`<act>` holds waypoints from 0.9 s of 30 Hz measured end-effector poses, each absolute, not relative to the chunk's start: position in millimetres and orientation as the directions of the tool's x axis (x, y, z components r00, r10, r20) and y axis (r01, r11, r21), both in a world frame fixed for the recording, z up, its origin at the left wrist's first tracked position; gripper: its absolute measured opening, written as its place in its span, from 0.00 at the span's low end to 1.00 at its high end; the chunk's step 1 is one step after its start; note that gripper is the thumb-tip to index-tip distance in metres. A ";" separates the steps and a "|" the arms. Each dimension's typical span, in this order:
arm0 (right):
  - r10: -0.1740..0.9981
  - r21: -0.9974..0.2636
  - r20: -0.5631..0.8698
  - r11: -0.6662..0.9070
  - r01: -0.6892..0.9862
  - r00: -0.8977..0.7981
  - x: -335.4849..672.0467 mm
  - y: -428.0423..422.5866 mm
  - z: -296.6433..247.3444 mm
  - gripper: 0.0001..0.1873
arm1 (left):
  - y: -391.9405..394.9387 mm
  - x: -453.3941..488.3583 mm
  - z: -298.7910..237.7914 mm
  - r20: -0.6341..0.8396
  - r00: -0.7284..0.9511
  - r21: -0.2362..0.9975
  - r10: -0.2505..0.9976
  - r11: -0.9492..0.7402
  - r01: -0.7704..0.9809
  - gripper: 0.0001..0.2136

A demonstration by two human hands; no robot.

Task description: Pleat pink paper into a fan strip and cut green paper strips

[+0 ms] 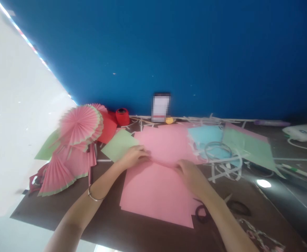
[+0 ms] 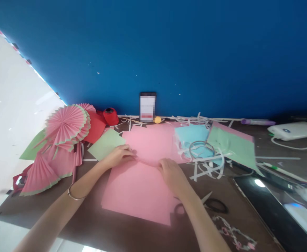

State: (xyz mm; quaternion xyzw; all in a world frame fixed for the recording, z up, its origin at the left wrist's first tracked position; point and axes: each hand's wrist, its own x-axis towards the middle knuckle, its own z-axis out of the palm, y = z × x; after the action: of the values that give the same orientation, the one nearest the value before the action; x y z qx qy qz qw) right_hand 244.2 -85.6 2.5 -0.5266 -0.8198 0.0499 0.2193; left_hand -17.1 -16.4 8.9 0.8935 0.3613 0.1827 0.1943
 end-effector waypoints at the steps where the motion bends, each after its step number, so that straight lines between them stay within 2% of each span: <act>1: 0.868 -0.283 0.324 0.467 0.837 -0.375 244.9 -86.7 4.4 0.09 | -16.1 -17.7 7.5 0.205 0.670 0.486 0.714 -0.668 0.563 0.10; 6: 0.766 -0.133 0.398 0.592 0.795 -0.504 249.3 -89.7 11.4 0.17 | -15.2 -18.9 5.3 0.313 0.593 0.454 0.742 -0.665 0.593 0.10; 12: 0.759 -0.007 0.431 0.543 0.839 -0.488 240.1 -94.9 12.4 0.17 | -23.9 -9.3 9.9 0.388 0.660 0.169 0.643 -0.754 0.635 0.09; 16: 0.721 0.053 0.476 0.548 0.835 -0.504 235.9 -96.2 18.4 0.17 | -31.5 -1.5 10.6 0.444 0.713 0.064 0.543 -0.813 0.579 0.11; 19: 0.703 0.056 0.506 0.553 0.831 -0.501 235.9 -95.7 24.5 0.16 | -32.7 0.5 11.1 0.433 0.743 0.064 0.510 -0.840 0.539 0.12; 22: 0.752 -0.009 0.495 0.505 0.863 -0.435 229.1 -97.5 28.8 0.15 | -35.2 3.5 11.5 0.397 0.758 0.058 0.518 -0.838 0.542 0.13; 25: 0.790 -0.015 0.489 0.431 0.902 -0.370 214.8 -101.8 28.3 0.14 | -43.3 11.1 9.8 0.395 0.763 0.008 0.512 -0.832 0.555 0.13; 27: 0.780 0.015 0.468 0.463 0.886 -0.416 207.0 -104.1 25.0 0.17 | -49.8 16.8 7.8 0.413 0.772 -0.040 0.483 -0.837 0.545 0.13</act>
State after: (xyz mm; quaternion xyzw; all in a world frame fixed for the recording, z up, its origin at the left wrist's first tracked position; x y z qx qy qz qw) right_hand 207.0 -104.1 25.0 -0.5011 -0.8310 -0.1312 0.2028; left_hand 16.8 -49.8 7.8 0.9380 0.2741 0.1968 -0.0791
